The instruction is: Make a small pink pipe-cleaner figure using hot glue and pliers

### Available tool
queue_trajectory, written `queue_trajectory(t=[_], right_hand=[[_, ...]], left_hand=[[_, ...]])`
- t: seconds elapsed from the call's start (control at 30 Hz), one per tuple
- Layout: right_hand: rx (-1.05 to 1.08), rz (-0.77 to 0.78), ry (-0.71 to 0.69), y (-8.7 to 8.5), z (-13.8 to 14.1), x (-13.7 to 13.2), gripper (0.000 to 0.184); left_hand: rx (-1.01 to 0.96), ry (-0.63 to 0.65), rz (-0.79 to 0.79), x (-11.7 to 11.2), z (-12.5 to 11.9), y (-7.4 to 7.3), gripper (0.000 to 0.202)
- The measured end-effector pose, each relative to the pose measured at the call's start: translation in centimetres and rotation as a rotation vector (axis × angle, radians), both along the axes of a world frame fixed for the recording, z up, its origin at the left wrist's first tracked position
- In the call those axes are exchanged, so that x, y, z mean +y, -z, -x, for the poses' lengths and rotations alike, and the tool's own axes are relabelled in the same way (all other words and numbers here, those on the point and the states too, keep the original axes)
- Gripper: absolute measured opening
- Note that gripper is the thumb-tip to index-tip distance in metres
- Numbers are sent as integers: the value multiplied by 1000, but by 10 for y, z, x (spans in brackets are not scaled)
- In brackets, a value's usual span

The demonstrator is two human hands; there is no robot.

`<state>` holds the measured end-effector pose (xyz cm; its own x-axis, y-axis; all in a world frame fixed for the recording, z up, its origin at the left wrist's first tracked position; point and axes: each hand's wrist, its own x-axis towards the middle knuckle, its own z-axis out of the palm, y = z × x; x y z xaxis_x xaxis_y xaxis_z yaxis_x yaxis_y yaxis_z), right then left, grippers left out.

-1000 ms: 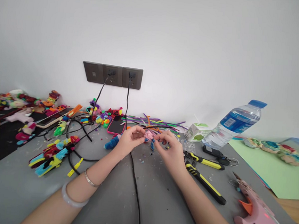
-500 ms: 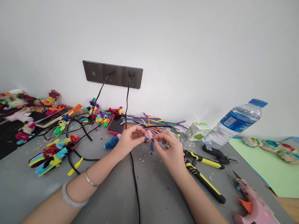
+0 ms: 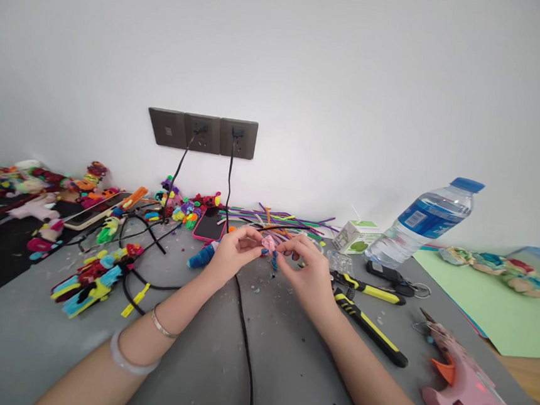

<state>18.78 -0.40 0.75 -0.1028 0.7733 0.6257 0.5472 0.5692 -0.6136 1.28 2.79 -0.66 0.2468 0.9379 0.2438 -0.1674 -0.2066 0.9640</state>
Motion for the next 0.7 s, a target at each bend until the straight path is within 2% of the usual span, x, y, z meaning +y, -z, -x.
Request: queue_trajectory(t=[0.33, 0.7], right_hand=[[-49, -16, -82, -5, -6, 3, 12], [-3, -14, -226, -12, -10, 3, 14]], left_hand=[[-117, 26, 136, 0, -2, -1, 30], [-271, 159, 332, -8, -5, -10, 28]])
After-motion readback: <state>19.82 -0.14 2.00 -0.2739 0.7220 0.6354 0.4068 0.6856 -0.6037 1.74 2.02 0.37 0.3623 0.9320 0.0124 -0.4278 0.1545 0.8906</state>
